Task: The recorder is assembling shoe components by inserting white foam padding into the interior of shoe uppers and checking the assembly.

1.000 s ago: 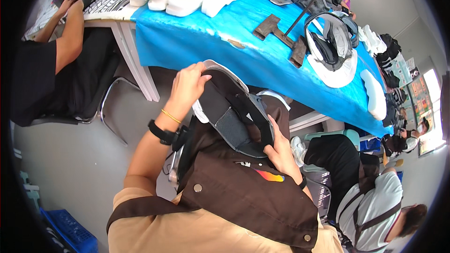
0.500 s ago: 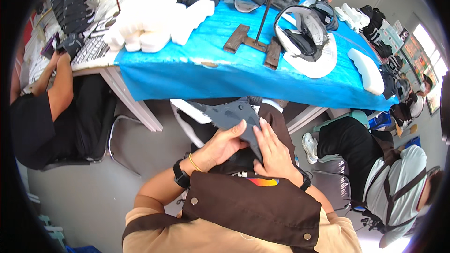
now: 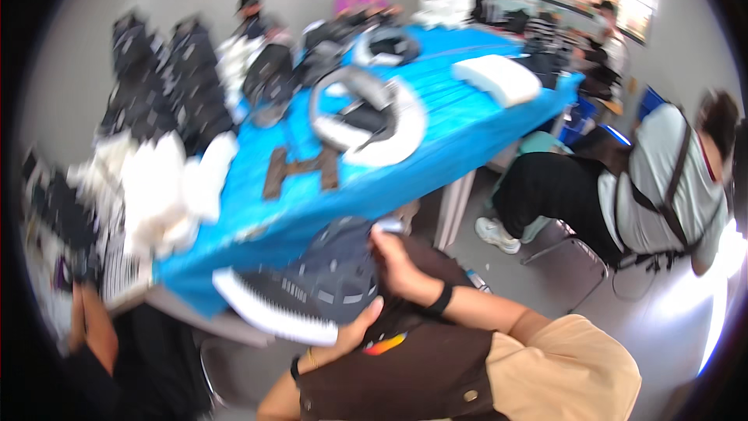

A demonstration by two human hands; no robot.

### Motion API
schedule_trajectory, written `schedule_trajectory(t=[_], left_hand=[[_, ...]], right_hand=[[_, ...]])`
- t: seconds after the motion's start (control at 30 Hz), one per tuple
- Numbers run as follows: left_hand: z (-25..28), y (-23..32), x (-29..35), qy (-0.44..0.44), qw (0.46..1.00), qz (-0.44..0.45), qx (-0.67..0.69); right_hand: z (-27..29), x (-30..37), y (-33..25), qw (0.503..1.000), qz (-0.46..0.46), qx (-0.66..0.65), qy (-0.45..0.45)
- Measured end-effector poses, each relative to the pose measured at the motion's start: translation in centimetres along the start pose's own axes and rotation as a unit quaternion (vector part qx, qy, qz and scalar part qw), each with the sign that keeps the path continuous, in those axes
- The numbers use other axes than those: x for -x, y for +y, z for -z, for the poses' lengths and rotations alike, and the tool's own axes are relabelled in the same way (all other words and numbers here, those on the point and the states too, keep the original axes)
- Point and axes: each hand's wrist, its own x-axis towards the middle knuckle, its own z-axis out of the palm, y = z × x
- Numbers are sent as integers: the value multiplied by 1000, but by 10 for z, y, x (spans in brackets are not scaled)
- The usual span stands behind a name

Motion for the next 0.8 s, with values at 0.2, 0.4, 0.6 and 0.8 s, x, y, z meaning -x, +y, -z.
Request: schedule_trajectory(t=[0.2,0.4,0.6,0.8], left_hand=[[-23,9,7,31,987,-85,-135],[-25,-14,8,-46,930,-159,-328],[-18,-48,-22,-184,797,-265,-510],[-28,-44,-40,-125,806,-295,-498]], right_hand=[[-20,-19,-15,981,-12,-191,24],[-34,-8,-13,957,-32,-264,118],[37,-68,76,950,-96,-272,122],[58,-51,70,933,-44,-334,130]])
